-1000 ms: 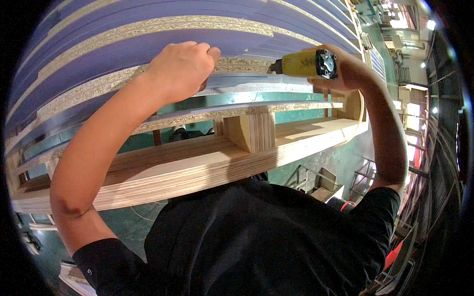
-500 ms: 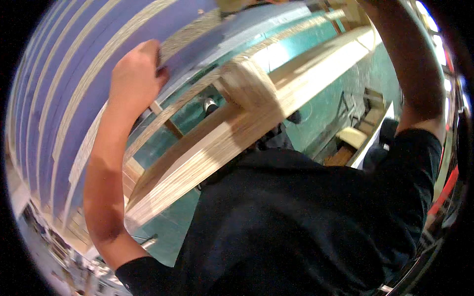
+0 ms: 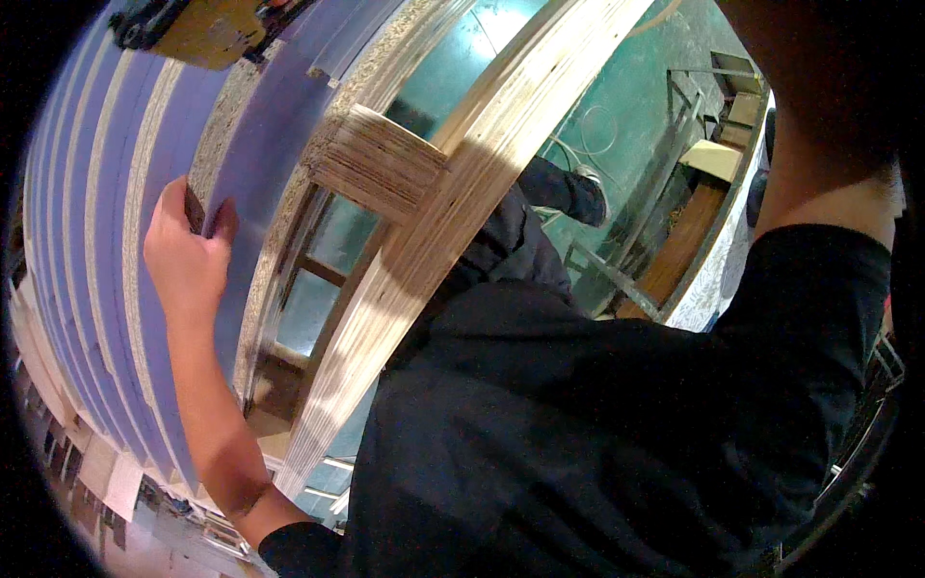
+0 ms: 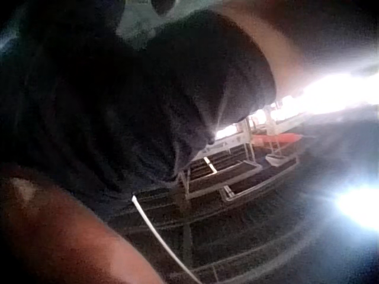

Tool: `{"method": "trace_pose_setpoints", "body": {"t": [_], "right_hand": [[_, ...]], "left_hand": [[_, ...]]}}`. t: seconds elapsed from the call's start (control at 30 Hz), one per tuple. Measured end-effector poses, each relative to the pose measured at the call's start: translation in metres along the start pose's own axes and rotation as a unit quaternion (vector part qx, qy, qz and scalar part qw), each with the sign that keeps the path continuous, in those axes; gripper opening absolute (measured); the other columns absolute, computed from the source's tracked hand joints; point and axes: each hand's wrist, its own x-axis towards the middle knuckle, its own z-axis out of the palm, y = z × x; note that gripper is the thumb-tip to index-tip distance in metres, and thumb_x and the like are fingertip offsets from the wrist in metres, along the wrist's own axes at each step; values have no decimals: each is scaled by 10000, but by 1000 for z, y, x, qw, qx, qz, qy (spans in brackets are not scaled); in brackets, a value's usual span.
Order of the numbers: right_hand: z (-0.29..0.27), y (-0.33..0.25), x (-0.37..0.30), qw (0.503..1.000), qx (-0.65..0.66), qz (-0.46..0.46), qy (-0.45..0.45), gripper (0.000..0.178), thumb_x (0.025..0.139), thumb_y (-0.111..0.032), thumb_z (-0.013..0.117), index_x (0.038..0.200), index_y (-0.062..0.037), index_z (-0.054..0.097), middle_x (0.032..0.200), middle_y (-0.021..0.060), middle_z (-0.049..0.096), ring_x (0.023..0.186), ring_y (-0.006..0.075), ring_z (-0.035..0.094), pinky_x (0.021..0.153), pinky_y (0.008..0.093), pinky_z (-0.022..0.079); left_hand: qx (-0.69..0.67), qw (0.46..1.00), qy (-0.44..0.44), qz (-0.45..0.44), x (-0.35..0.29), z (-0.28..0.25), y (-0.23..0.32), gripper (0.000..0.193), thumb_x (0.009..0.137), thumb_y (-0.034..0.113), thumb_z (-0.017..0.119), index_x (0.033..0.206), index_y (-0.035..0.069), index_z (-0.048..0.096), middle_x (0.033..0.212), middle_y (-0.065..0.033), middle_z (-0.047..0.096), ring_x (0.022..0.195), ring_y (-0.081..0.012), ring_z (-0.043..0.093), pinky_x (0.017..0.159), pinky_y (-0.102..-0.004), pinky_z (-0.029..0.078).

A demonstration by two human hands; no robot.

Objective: The person uses a nail gun to attach wooden slats to a large curved wooden frame. They then pick up a small wooden block and fit it into the frame structure. The person continues to secure the frame components using the nail gun.

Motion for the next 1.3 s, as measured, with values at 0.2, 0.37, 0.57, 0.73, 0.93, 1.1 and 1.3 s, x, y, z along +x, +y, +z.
{"method": "trace_pose_setpoints", "body": {"t": [0.2,0.37,0.57,0.73,0.93,1.1,1.3], "right_hand": [[2,30,-19,1000,28,-5,8,348,673,-162,771,986,-45,674,785,117,713,676,239,678,618,387,544],[4,34,-20,999,42,-12,13,362,651,-134,764,988,-39,670,765,125,708,651,247,680,591,386,548],[-14,28,-16,998,42,5,53,382,625,-100,755,990,-32,665,740,134,703,621,256,682,559,385,553],[-27,4,10,1000,6,1,29,401,603,-71,747,992,-27,661,720,142,698,596,264,683,533,384,558],[-58,-35,28,994,-59,40,77,552,526,-127,804,1051,-60,645,957,200,683,949,386,662,830,449,533],[-65,-41,0,983,-97,-4,153,548,552,-122,796,1066,-48,622,1008,207,656,999,396,638,852,447,513],[-89,-106,-11,959,-203,-48,191,360,605,-87,723,954,-33,653,960,218,638,918,430,608,843,456,495]], "left_hand": [[-14,1000,21,13,10,-9,26,401,765,172,808,1085,18,620,814,-105,611,704,-244,591,677,-358,482],[-30,999,23,-3,6,-17,32,378,763,142,792,1086,24,634,830,-116,625,704,-257,601,683,-370,490],[-40,999,10,14,31,-22,31,335,707,158,791,963,30,618,844,-176,609,784,-400,608,687,-467,486],[-80,996,37,11,20,-23,42,334,715,191,786,963,58,606,869,-148,619,830,-373,624,730,-451,512],[-92,996,-16,8,19,-33,-11,396,798,324,754,1060,74,593,987,-135,640,968,-370,629,810,-475,523],[-96,991,88,-30,-52,-74,-33,493,853,413,727,1194,82,597,1185,-163,617,1139,-370,578,975,-454,477],[60,978,117,-162,-164,-125,-208,600,782,382,798,1257,88,578,1335,-156,563,1241,-379,524,1047,-452,442]]}}
